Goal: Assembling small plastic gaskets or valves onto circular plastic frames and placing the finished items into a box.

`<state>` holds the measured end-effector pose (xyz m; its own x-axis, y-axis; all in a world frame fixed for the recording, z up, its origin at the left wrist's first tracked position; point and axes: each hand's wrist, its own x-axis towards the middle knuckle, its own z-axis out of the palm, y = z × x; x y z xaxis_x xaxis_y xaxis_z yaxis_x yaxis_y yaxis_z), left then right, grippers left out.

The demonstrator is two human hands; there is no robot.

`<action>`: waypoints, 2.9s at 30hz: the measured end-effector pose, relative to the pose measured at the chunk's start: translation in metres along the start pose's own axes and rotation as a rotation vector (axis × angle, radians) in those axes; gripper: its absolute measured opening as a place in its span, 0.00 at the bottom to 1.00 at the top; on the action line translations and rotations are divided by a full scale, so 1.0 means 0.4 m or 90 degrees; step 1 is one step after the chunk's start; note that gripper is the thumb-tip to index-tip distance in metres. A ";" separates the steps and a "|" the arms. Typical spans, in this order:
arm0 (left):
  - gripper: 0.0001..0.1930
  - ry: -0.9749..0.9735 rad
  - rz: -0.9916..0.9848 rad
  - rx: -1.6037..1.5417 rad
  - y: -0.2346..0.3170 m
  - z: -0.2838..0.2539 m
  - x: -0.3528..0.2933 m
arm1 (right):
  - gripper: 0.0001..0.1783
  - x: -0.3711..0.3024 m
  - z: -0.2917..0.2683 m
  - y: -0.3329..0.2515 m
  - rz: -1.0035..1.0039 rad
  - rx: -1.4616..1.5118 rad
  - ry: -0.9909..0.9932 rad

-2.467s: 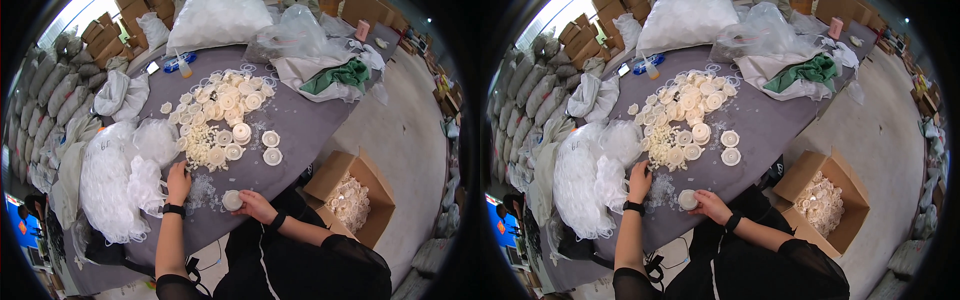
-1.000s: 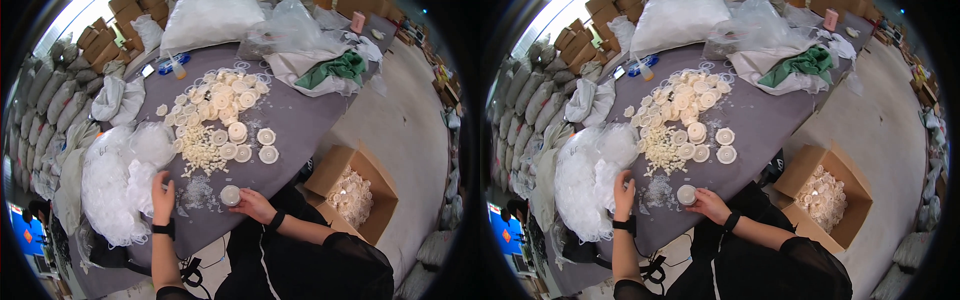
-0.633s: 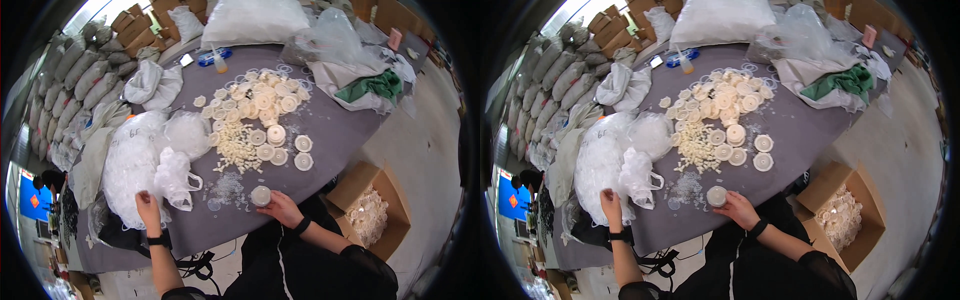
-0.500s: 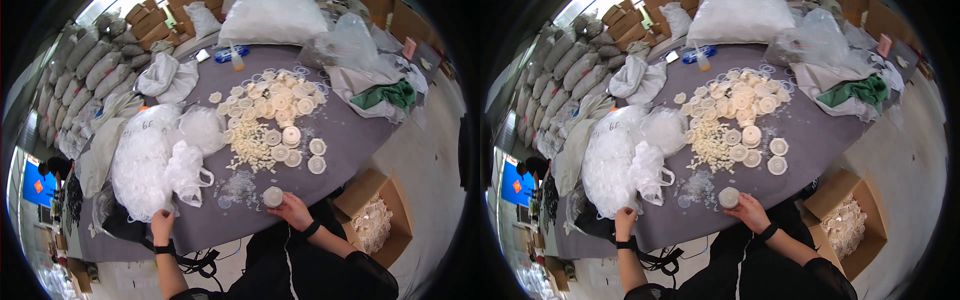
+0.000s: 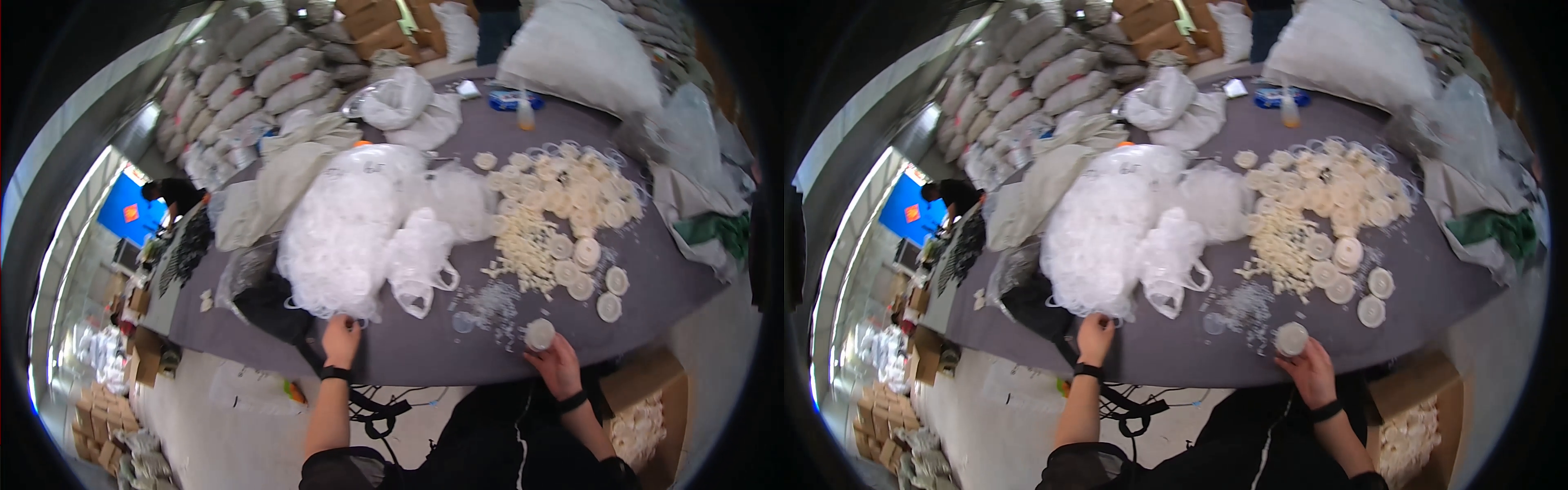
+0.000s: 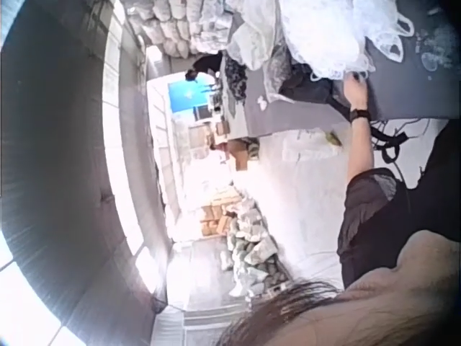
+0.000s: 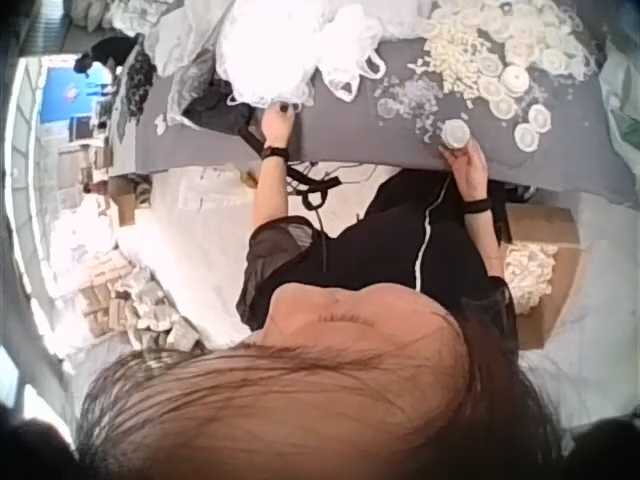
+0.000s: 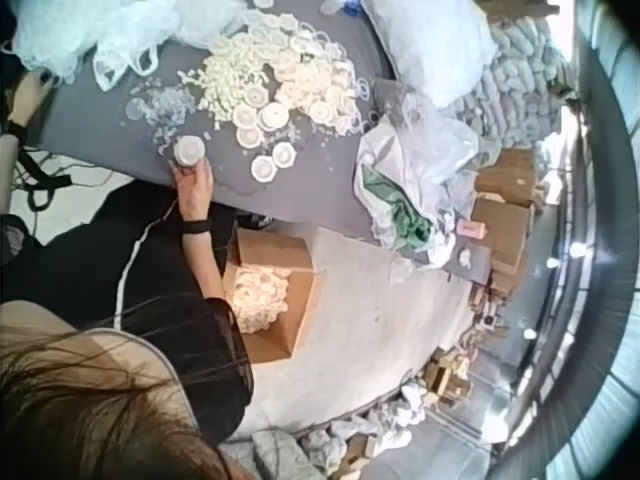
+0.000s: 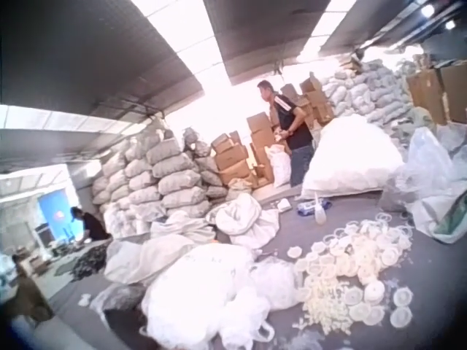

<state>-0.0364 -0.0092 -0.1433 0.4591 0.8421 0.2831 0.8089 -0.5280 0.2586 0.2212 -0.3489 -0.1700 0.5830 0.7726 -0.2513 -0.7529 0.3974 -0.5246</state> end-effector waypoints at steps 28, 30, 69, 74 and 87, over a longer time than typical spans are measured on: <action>0.04 -0.397 0.048 -0.731 0.617 0.005 -0.275 | 0.12 -0.084 0.053 0.029 -0.080 -0.064 0.008; 0.03 -0.369 0.031 -0.803 0.611 0.015 -0.278 | 0.11 -0.086 0.047 0.041 -0.074 -0.058 0.024; 0.10 -0.529 -0.219 -1.191 0.705 0.002 -0.341 | 0.13 -0.075 0.044 0.029 -0.085 -0.002 0.141; 0.15 -0.564 -0.248 -1.216 0.701 0.037 -0.325 | 0.13 -0.068 0.025 0.025 -0.138 -0.034 0.145; 0.15 -0.625 -0.350 -1.212 0.720 0.042 -0.328 | 0.16 -0.120 0.066 0.006 -0.320 -0.291 0.140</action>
<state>0.1426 -0.2700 -0.1215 0.8586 0.3530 -0.3717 -0.0458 0.7750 0.6303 0.1834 -0.3720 -0.1379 0.9104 0.4131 -0.0222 -0.2008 0.3943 -0.8968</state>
